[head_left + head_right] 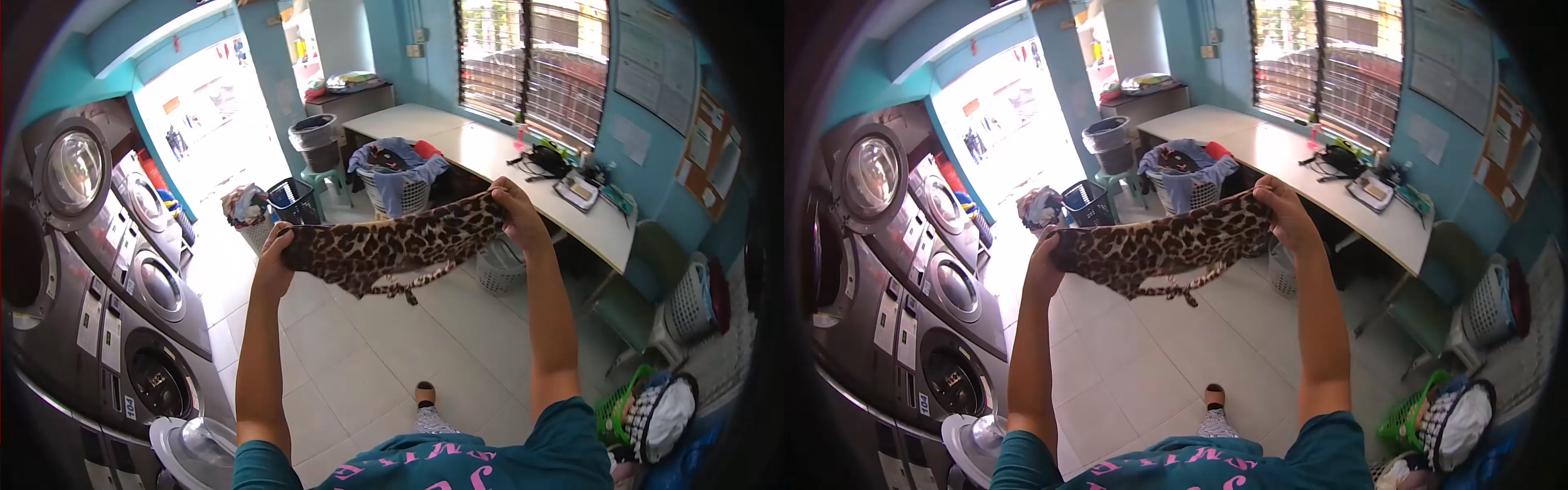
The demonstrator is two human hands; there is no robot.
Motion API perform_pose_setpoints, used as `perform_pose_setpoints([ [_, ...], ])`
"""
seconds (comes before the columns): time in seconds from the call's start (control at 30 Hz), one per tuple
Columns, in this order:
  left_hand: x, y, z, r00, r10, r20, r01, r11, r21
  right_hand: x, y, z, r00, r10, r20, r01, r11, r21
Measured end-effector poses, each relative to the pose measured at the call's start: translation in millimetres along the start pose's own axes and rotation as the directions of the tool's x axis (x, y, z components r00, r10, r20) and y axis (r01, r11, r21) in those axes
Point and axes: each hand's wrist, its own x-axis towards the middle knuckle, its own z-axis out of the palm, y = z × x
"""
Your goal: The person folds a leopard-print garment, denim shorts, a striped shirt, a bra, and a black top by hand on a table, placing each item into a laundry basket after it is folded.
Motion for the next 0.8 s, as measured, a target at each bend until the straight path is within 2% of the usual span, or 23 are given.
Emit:
perform_pose_setpoints([
  [0.03,12,2,-12,0.999,-0.039,0.029,0.041,0.998,-0.053,18,10,1,0.995,0.056,0.085,-0.061,0.997,0.056],
  [0.1,46,-10,-38,0.998,-0.065,-0.001,0.065,0.995,-0.073,62,41,-5,0.991,0.098,0.089,-0.105,0.992,0.077],
  [0.17,87,-27,-66,0.942,-0.307,-0.138,0.304,0.952,-0.043,112,82,-20,0.978,0.202,-0.039,-0.199,0.977,0.071],
  [0.23,114,-59,-89,0.865,-0.369,-0.340,0.389,0.921,-0.011,142,122,-25,0.942,0.235,-0.242,-0.248,0.968,-0.025],
  [0.3,136,-84,-94,0.839,-0.182,-0.513,0.332,0.918,0.217,172,159,-18,0.938,0.160,-0.308,-0.223,0.958,-0.182],
  [0.37,153,-105,-76,0.811,-0.068,-0.581,0.265,0.928,0.262,193,198,-1,0.963,-0.046,-0.266,-0.084,0.885,-0.457],
  [0.4,160,-119,-71,0.813,-0.007,-0.583,0.248,0.909,0.335,196,209,14,0.976,-0.070,-0.205,-0.047,0.856,-0.515],
  [0.43,166,-128,-63,0.816,0.055,-0.575,0.228,0.884,0.408,194,211,37,0.985,0.004,-0.174,-0.088,0.871,-0.483],
  [0.47,176,-132,-54,0.805,0.049,-0.591,0.240,0.885,0.400,199,209,60,0.988,0.070,-0.139,-0.126,0.883,-0.452],
  [0.5,185,-133,-44,0.860,0.085,-0.504,0.208,0.842,0.498,208,214,77,0.987,0.090,-0.137,-0.143,0.882,-0.449],
  [0.53,195,-132,-42,0.907,0.106,-0.407,0.171,0.791,0.588,219,222,90,0.984,0.164,-0.073,-0.179,0.913,-0.367],
  [0.57,206,-132,-44,0.903,0.090,-0.419,0.191,0.792,0.580,228,228,97,0.973,0.230,-0.008,-0.222,0.932,-0.285],
  [0.6,221,-131,-49,0.915,0.107,-0.389,0.109,0.863,0.494,241,230,98,0.969,0.246,-0.015,-0.240,0.928,-0.286],
  [0.63,235,-128,-55,0.924,0.130,-0.359,0.025,0.918,0.396,256,233,99,0.963,0.265,0.051,-0.249,0.946,-0.208],
  [0.67,247,-124,-64,0.925,0.117,-0.363,0.036,0.921,0.388,273,236,100,0.955,0.274,0.116,-0.259,0.957,-0.129],
  [0.7,260,-117,-76,0.953,0.108,-0.283,0.021,0.908,0.418,291,237,99,0.954,0.278,0.110,-0.263,0.955,-0.134],
  [0.73,276,-110,-89,0.975,0.102,-0.198,-0.003,0.895,0.446,312,236,95,0.965,-0.143,0.222,0.243,0.808,-0.537],
  [0.77,293,-103,-103,0.976,0.096,-0.196,0.000,0.898,0.440,333,238,92,0.767,-0.425,0.481,0.620,0.299,-0.725],
  [0.8,309,-97,-117,0.991,0.026,-0.132,0.031,0.911,0.411,353,240,92,0.770,-0.418,0.482,0.617,0.294,-0.730],
])
